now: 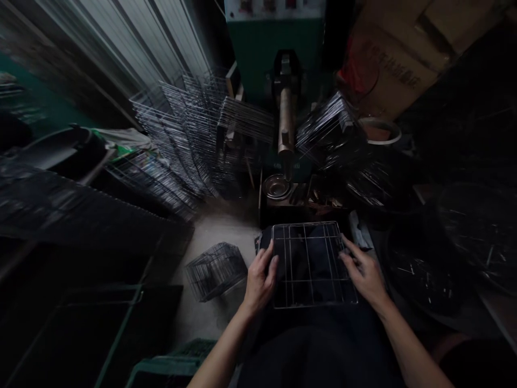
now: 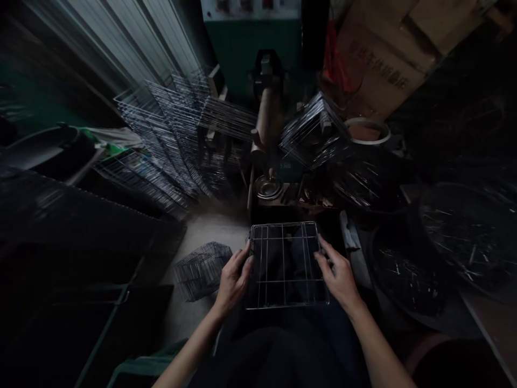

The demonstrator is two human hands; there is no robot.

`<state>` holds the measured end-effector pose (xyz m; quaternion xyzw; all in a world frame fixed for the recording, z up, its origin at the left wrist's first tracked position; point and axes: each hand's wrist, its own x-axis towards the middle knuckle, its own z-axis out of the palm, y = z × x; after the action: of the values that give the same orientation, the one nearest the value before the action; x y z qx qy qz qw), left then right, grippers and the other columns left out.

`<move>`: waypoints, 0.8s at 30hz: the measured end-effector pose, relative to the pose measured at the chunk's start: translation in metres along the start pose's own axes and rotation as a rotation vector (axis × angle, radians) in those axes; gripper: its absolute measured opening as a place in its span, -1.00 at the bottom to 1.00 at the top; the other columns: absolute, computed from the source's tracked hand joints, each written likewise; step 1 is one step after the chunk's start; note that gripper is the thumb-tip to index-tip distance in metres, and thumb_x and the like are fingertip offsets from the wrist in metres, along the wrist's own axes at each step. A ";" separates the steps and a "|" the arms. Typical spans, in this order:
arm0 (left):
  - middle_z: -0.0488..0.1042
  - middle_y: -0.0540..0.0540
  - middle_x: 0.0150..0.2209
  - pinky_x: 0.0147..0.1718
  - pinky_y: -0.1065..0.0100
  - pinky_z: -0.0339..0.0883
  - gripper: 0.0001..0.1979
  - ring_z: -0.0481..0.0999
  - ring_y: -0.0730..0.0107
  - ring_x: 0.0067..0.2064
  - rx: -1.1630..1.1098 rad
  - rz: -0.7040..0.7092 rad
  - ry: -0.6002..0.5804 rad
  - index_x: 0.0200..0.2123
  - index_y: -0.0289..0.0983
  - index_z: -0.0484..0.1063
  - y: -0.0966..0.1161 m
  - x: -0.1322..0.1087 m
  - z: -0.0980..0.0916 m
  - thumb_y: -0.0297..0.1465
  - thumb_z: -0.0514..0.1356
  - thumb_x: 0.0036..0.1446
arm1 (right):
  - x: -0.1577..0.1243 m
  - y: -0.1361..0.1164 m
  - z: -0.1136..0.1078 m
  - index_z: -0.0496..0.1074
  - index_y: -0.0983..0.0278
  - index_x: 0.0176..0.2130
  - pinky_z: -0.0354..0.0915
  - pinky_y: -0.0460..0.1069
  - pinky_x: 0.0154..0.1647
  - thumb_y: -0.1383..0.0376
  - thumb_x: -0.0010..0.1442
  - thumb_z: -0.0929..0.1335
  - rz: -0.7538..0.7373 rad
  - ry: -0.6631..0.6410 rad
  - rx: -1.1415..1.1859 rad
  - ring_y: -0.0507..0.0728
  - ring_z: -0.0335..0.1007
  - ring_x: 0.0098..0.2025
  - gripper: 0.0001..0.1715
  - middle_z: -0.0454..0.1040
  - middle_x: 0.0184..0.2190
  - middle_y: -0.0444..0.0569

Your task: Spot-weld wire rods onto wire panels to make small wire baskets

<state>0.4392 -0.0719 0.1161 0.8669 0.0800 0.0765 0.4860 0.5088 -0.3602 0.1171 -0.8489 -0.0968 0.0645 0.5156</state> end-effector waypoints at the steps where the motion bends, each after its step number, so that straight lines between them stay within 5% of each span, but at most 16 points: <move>1: 0.40 -0.20 0.08 0.20 0.04 0.26 -0.48 0.43 0.20 0.12 -0.002 0.004 -0.067 0.35 -0.14 0.14 -0.003 0.000 -0.005 -0.18 -0.04 0.38 | -0.002 0.001 -0.004 0.11 0.17 0.39 0.39 0.06 -0.13 0.04 0.34 0.29 0.012 -0.080 0.044 0.18 0.47 -0.10 -0.26 0.48 0.05 0.09; 3: 0.25 -0.22 0.18 0.24 -0.02 0.21 -0.27 0.33 0.10 0.22 -0.014 0.052 -0.230 0.41 -0.11 -0.04 -0.008 0.002 -0.018 0.00 0.05 0.28 | -0.009 0.000 -0.012 -0.11 0.14 0.45 0.38 0.04 -0.17 0.02 0.27 0.36 0.027 -0.261 0.171 0.14 0.45 -0.18 -0.04 0.48 -0.01 0.04; 5: -0.01 -0.28 0.33 0.28 -0.14 0.12 0.16 0.08 -0.15 0.36 0.008 0.127 -0.369 0.44 -0.11 -0.25 -0.011 0.003 -0.027 0.19 0.26 -0.04 | -0.018 -0.002 -0.020 -0.24 0.10 0.46 0.37 0.04 -0.15 0.04 0.15 0.45 0.063 -0.395 0.289 0.15 0.42 -0.13 0.18 0.44 0.02 0.01; 8: -0.38 -0.37 0.43 0.29 -0.32 -0.03 0.57 -0.27 -0.42 0.43 0.138 0.190 -0.457 0.42 -0.12 -0.54 -0.013 0.005 -0.030 0.20 0.43 -0.44 | -0.026 -0.002 -0.024 -0.29 0.02 0.46 0.35 0.04 -0.08 0.15 0.05 0.52 0.135 -0.449 0.321 0.15 0.37 -0.05 0.31 0.36 0.07 -0.01; 11: -0.46 -0.40 0.44 0.29 -0.37 -0.09 0.62 -0.33 -0.43 0.44 0.227 0.222 -0.493 0.39 -0.12 -0.67 -0.012 0.008 -0.027 0.16 0.45 -0.42 | -0.028 0.002 -0.021 -0.31 0.02 0.46 0.34 0.03 -0.07 0.19 0.05 0.51 0.145 -0.424 0.276 0.14 0.33 -0.05 0.30 0.34 0.03 -0.03; 17: -0.39 -0.34 0.46 0.31 -0.35 -0.12 0.45 -0.28 -0.37 0.45 0.143 0.184 -0.479 0.42 -0.08 -0.52 -0.012 0.008 -0.030 0.13 0.42 -0.26 | -0.029 0.008 -0.026 -0.22 0.04 0.46 0.34 -0.01 -0.11 0.16 -0.04 0.58 0.081 -0.436 0.295 0.11 0.33 -0.11 0.38 0.37 0.00 -0.05; 19: -0.32 -0.33 0.45 0.31 -0.33 -0.09 0.39 -0.22 -0.35 0.44 0.048 0.128 -0.478 0.42 -0.06 -0.50 -0.015 0.006 -0.029 0.13 0.40 -0.21 | -0.017 0.012 -0.039 -0.10 0.04 0.44 0.35 -0.05 -0.21 0.11 0.02 0.55 0.079 -0.504 0.318 0.06 0.36 -0.21 0.23 0.42 0.02 -0.04; 21: -0.25 -0.32 0.45 0.30 -0.31 -0.03 0.37 -0.17 -0.34 0.44 -0.024 0.071 -0.476 0.42 -0.03 -0.50 -0.017 0.003 -0.026 0.13 0.39 -0.19 | 0.012 0.020 -0.059 0.24 0.11 0.33 0.38 -0.03 -0.21 0.07 0.16 0.47 0.051 -0.467 0.187 0.08 0.41 -0.22 -0.17 0.48 0.01 -0.01; 24: -0.18 -0.27 0.44 0.28 -0.30 0.04 0.35 -0.14 -0.35 0.43 -0.058 -0.003 -0.452 0.42 0.02 -0.49 -0.019 -0.002 -0.019 0.13 0.38 -0.19 | 0.085 0.039 -0.100 0.53 0.20 0.04 0.37 0.03 -0.02 0.10 0.31 0.33 0.126 -0.099 -0.369 0.17 0.45 -0.03 -0.61 0.54 -0.02 -0.01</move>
<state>0.4322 -0.0463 0.1094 0.8477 -0.0319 -0.1180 0.5163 0.6162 -0.4439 0.1278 -0.9292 -0.0789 0.1194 0.3408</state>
